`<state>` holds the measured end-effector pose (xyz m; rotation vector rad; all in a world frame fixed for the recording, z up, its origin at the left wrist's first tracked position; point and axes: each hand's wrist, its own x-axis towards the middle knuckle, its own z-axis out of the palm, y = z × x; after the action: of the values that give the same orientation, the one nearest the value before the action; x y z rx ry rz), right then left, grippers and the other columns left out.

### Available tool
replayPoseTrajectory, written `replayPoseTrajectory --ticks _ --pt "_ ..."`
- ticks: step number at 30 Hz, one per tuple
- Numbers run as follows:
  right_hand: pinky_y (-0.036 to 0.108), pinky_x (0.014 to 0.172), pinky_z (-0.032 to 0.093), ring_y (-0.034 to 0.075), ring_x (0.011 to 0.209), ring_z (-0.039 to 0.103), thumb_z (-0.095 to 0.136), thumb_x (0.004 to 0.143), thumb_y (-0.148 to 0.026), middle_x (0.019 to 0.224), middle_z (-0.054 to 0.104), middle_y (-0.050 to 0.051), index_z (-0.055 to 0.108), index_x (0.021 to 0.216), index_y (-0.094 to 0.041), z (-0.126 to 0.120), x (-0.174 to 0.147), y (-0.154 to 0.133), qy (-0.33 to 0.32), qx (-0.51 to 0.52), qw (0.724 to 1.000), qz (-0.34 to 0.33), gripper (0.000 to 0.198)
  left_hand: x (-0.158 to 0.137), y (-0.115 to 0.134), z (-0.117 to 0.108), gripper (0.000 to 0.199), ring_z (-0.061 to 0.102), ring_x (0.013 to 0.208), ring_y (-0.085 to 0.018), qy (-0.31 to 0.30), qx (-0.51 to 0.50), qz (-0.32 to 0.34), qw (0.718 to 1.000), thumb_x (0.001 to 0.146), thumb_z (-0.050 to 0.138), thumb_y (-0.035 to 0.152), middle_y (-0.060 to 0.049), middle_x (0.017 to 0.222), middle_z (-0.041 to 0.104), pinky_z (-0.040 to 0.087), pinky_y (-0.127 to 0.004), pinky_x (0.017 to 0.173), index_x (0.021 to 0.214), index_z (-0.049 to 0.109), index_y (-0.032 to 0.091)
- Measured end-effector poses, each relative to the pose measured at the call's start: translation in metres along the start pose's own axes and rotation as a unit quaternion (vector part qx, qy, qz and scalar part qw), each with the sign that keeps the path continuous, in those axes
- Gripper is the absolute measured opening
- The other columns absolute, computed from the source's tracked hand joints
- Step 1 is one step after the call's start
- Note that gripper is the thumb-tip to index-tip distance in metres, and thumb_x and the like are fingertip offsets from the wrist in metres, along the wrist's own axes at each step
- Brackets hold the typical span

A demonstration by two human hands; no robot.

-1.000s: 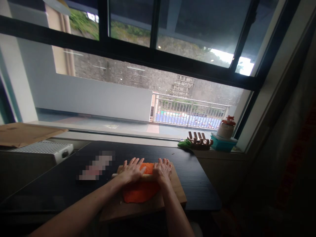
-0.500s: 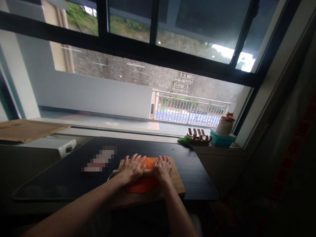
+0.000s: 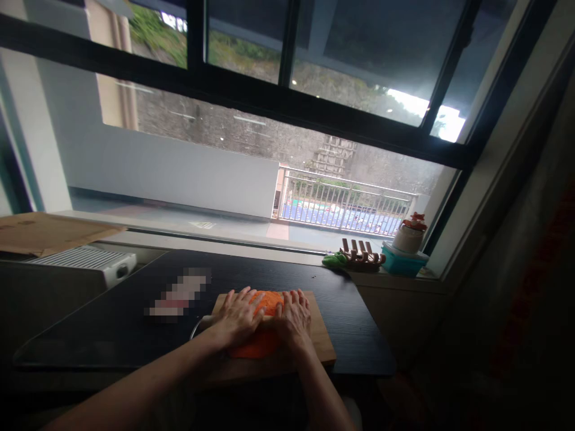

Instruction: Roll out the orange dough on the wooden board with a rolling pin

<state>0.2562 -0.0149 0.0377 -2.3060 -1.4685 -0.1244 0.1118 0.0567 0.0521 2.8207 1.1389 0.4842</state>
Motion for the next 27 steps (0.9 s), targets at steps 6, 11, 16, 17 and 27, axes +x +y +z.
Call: replayPoseTrajectory --ticks 6,11,16,17,27 --pt "0.028 0.106 0.031 0.017 0.128 0.043 0.030 0.095 -0.028 0.131 0.057 0.004 0.057 0.126 -0.020 -0.006 -0.008 0.012 -0.002 0.062 0.998 -0.026 0.043 -0.036 -0.009 -0.002 0.036 0.057 0.109 -0.027 0.137 0.038 0.101 0.985 0.089 0.046 0.033 -0.012 0.109 0.067 0.032 -0.049 0.107 0.116 0.061 0.014" --pt "0.036 0.106 0.031 0.022 0.128 0.042 0.033 0.093 -0.025 0.130 0.057 0.006 0.059 0.123 -0.021 -0.004 0.031 0.006 0.011 0.059 0.998 -0.007 0.040 -0.033 -0.025 -0.002 0.033 0.062 0.092 -0.026 0.184 0.092 0.091 0.974 0.091 0.043 0.035 -0.010 0.092 0.070 0.041 -0.048 0.096 0.106 0.064 0.014" --pt "0.040 0.105 0.030 0.026 0.129 0.041 0.040 0.090 -0.023 0.129 0.057 0.010 0.059 0.123 -0.019 0.009 0.042 0.002 -0.002 0.046 0.999 -0.002 0.039 -0.027 -0.023 -0.017 0.036 0.063 0.080 -0.023 0.171 0.125 0.090 0.973 0.094 0.038 0.036 -0.009 0.082 0.070 0.044 -0.043 0.087 0.104 0.064 0.013" --pt "0.038 0.105 0.031 0.025 0.128 0.042 0.041 0.089 -0.021 0.129 0.057 0.010 0.059 0.124 -0.018 0.011 0.040 0.003 -0.003 0.046 0.999 -0.008 0.040 -0.027 -0.023 -0.021 0.036 0.064 0.077 -0.022 0.167 0.124 0.091 0.974 0.095 0.037 0.036 -0.009 0.080 0.070 0.045 -0.042 0.084 0.103 0.064 0.013" --pt "0.033 0.104 0.033 0.023 0.118 0.049 0.039 0.090 -0.025 0.118 0.061 0.010 0.063 0.115 -0.017 0.003 0.006 -0.012 0.064 0.069 0.995 -0.031 0.035 -0.051 -0.037 -0.008 0.038 0.065 0.064 -0.021 0.242 0.160 0.108 0.951 0.098 0.029 0.033 -0.007 0.068 0.068 0.049 -0.037 0.071 0.106 0.060 0.011"
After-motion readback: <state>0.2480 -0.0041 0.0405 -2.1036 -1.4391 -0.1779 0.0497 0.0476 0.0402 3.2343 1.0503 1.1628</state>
